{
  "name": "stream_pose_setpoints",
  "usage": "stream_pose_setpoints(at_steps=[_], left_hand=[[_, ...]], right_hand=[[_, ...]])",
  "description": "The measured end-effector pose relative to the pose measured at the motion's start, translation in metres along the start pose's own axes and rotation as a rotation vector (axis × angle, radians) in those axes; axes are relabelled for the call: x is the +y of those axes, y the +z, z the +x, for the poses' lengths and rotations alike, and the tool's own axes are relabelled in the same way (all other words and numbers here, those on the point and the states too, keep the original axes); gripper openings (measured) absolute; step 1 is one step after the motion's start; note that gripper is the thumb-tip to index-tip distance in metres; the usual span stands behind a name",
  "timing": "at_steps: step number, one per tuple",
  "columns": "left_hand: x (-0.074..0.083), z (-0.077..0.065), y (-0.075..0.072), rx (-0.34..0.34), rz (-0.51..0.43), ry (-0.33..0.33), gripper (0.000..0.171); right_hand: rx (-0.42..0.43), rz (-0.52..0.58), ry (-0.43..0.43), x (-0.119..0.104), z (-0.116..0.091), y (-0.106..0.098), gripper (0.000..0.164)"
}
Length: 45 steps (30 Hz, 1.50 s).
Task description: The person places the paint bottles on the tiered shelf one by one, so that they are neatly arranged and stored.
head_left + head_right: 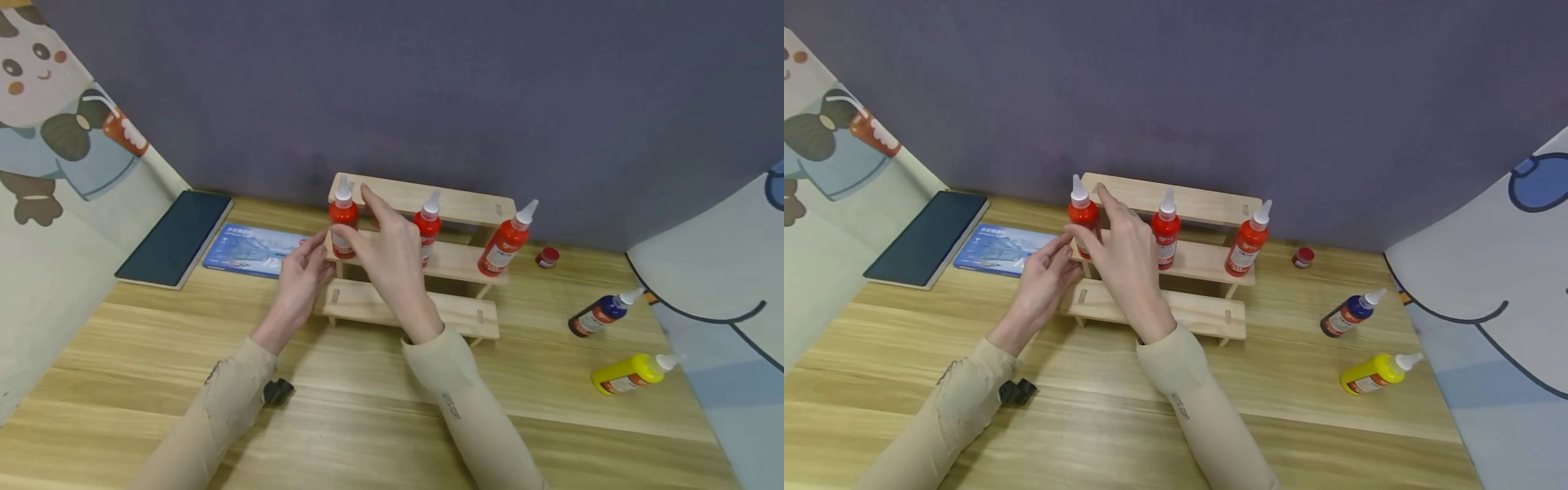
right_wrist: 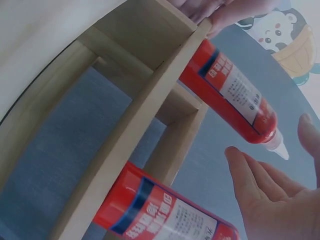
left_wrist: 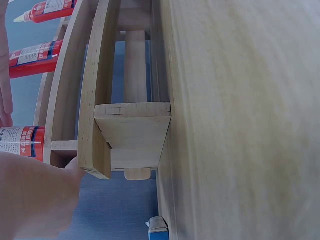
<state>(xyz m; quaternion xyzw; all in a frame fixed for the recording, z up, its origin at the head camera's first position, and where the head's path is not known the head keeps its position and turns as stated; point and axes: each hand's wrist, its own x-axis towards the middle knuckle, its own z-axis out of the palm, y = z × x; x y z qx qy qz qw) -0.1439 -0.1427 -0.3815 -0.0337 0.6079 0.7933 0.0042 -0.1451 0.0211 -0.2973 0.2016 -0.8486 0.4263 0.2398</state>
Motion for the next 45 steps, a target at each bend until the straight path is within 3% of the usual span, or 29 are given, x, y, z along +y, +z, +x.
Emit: stream_pose_setpoints(at_steps=[6, 15, 34, 45], left_hand=[[-0.001, 0.0, -0.001, -0.006, -0.003, 0.006, 0.049], [-0.001, 0.0, -0.001, -0.002, 0.004, -0.004, 0.049], [0.0, 0.002, 0.0, -0.011, 0.01, -0.007, 0.05], [0.0, 0.002, -0.001, -0.005, 0.012, -0.016, 0.051]], right_hand=[[0.024, 0.037, -0.025, -0.003, -0.011, -0.012, 0.07], [0.027, 0.189, -0.038, -0.009, -0.026, -0.042, 0.061], [0.122, 0.206, -0.082, -0.009, -0.04, -0.09, 0.064], [0.148, 0.094, 0.005, 0.005, -0.052, -0.13, 0.064]])
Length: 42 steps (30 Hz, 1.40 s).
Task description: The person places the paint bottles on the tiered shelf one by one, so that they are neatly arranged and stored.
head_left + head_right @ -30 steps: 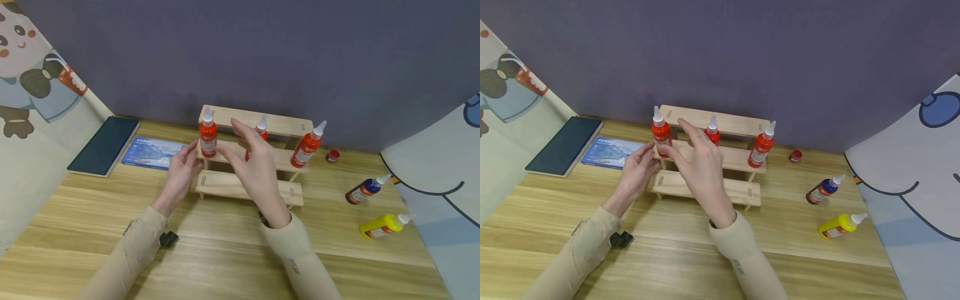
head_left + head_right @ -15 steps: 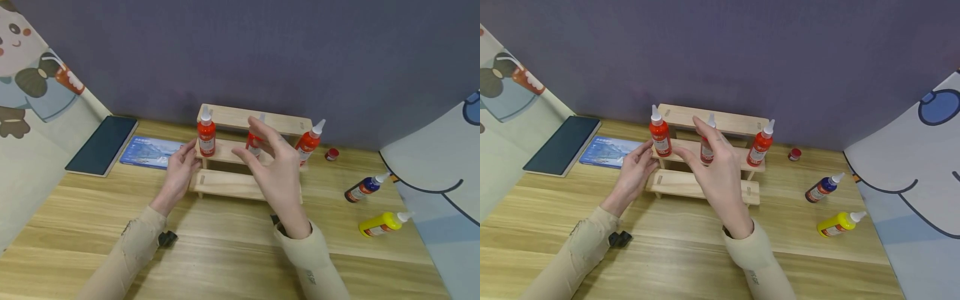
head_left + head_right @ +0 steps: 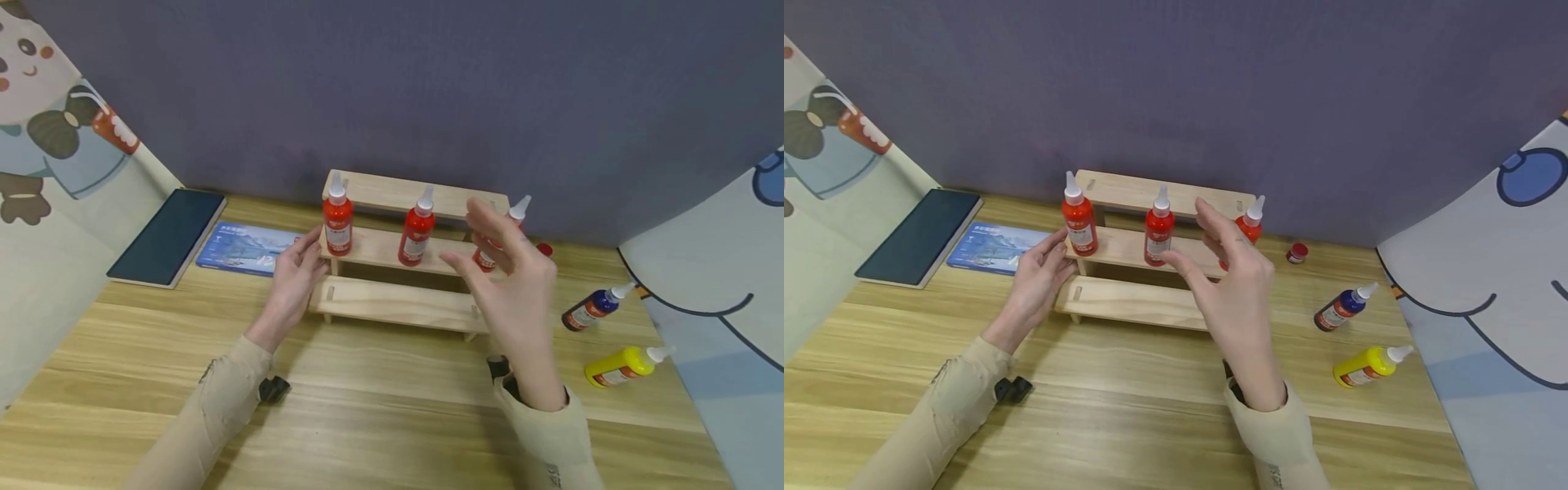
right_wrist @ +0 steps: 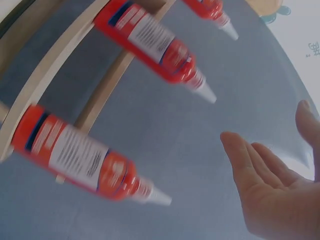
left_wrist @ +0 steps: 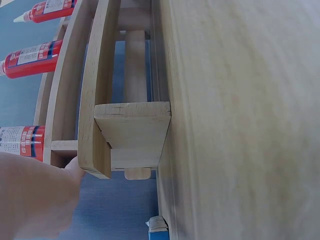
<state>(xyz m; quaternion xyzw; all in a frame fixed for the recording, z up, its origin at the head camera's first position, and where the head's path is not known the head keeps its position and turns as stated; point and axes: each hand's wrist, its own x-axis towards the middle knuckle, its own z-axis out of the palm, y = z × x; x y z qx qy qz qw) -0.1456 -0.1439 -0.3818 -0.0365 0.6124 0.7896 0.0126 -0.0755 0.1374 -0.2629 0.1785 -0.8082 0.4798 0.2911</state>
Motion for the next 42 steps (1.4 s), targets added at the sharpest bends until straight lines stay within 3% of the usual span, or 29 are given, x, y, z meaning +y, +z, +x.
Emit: stream_pose_setpoints(at_steps=[15, 28, 34, 42], left_hand=[[-0.001, 0.001, 0.001, -0.009, 0.013, 0.011, 0.051], [0.0, 0.0, 0.001, -0.004, 0.009, 0.014, 0.05], [0.0, 0.0, 0.0, 0.005, 0.016, 0.008, 0.05], [0.0, 0.0, 0.0, -0.004, 0.017, 0.004, 0.05]], right_hand=[[0.01, -0.195, 0.161, 0.028, -0.019, -0.052, 0.059], [0.187, -0.308, 0.318, 0.064, -0.042, -0.12, 0.052], [0.251, -0.382, 0.377, 0.076, -0.054, -0.138, 0.048], [0.343, -0.543, 0.458, 0.076, -0.067, -0.164, 0.051]])
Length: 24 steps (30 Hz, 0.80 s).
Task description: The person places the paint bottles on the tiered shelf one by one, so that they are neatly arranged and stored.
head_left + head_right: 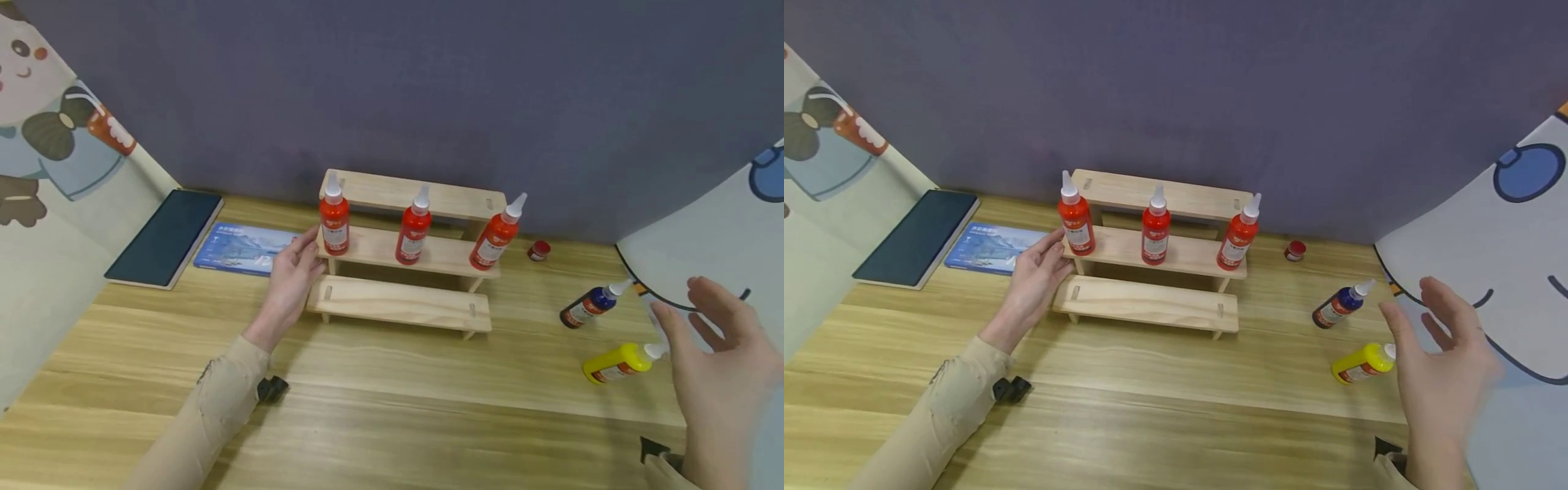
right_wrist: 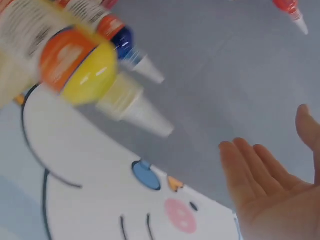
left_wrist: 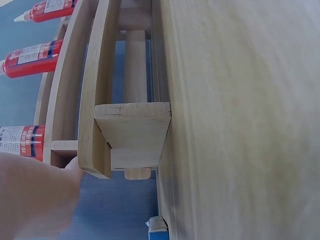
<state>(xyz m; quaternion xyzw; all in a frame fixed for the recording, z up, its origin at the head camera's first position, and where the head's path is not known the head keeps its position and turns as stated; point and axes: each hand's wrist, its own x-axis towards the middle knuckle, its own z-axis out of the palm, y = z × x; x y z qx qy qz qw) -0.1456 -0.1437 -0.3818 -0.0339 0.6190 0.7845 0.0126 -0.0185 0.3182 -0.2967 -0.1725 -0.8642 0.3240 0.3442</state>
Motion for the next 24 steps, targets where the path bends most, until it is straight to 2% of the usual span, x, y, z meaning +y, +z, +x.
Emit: stream_pose_setpoints(at_steps=[4, 6, 9, 12, 15, 21, 24], left_hand=[[0.0, 0.0, 0.001, 0.003, -0.004, -0.002, 0.05], [0.0, 0.0, 0.001, 0.003, -0.004, 0.001, 0.05], [0.0, -0.001, 0.001, 0.003, -0.007, 0.004, 0.05], [0.0, -0.001, 0.0, 0.003, -0.01, 0.006, 0.05], [-0.001, -0.001, -0.001, 0.0, -0.012, 0.008, 0.05], [-0.001, 0.0, -0.001, -0.003, -0.01, 0.008, 0.05], [-0.001, 0.001, -0.001, -0.007, -0.008, 0.008, 0.051]], right_hand=[[-0.074, -0.093, 0.098, 0.015, -0.002, -0.007, 0.059], [-0.144, -0.135, 0.154, 0.023, -0.002, -0.009, 0.064], [-0.26, -0.18, 0.192, 0.038, -0.002, -0.01, 0.07], [-0.35, -0.194, 0.182, 0.052, -0.003, -0.008, 0.073], [-0.403, -0.222, 0.152, 0.063, -0.006, -0.005, 0.074], [-0.44, -0.22, 0.044, 0.083, -0.011, -0.002, 0.06], [-0.446, -0.191, 0.037, 0.09, -0.013, -0.001, 0.054]])
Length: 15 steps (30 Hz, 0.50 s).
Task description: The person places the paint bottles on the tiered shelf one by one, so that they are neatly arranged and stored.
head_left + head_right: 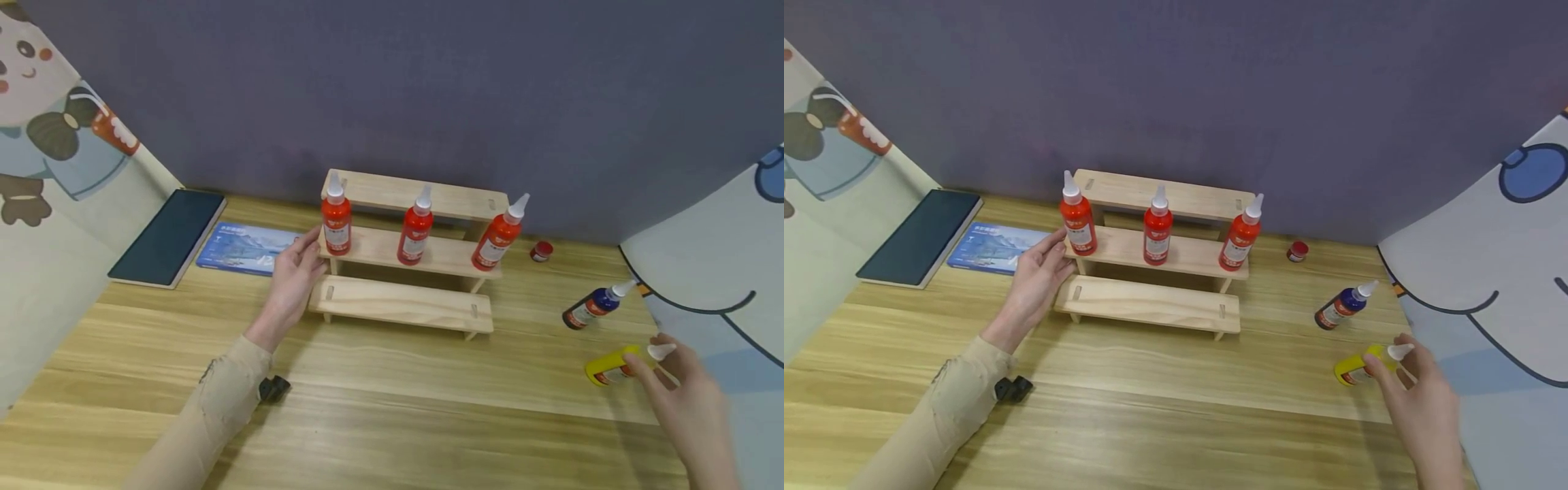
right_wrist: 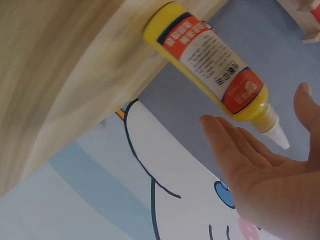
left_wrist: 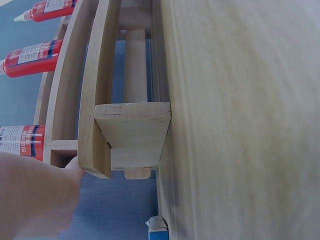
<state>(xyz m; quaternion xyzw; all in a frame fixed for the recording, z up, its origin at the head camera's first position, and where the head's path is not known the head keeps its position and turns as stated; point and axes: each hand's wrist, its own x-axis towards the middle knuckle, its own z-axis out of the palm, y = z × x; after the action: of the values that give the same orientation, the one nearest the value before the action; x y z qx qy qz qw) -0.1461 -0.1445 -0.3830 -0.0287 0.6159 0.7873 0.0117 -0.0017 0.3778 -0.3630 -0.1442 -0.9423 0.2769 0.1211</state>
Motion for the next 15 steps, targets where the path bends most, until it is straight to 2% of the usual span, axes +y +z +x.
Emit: stream_pose_setpoints(at_steps=[7, 15], left_hand=[[0.0006, -0.0001, 0.0004, -0.004, -0.003, 0.0, 0.051], [-0.0002, -0.0008, 0.0005, 0.004, -0.007, -0.004, 0.051]], right_hand=[[-0.057, -0.004, 0.018, 0.0033, 0.0016, 0.0021, 0.049], [-0.033, -0.061, -0.016, 0.0062, -0.0001, 0.0032, 0.04]])
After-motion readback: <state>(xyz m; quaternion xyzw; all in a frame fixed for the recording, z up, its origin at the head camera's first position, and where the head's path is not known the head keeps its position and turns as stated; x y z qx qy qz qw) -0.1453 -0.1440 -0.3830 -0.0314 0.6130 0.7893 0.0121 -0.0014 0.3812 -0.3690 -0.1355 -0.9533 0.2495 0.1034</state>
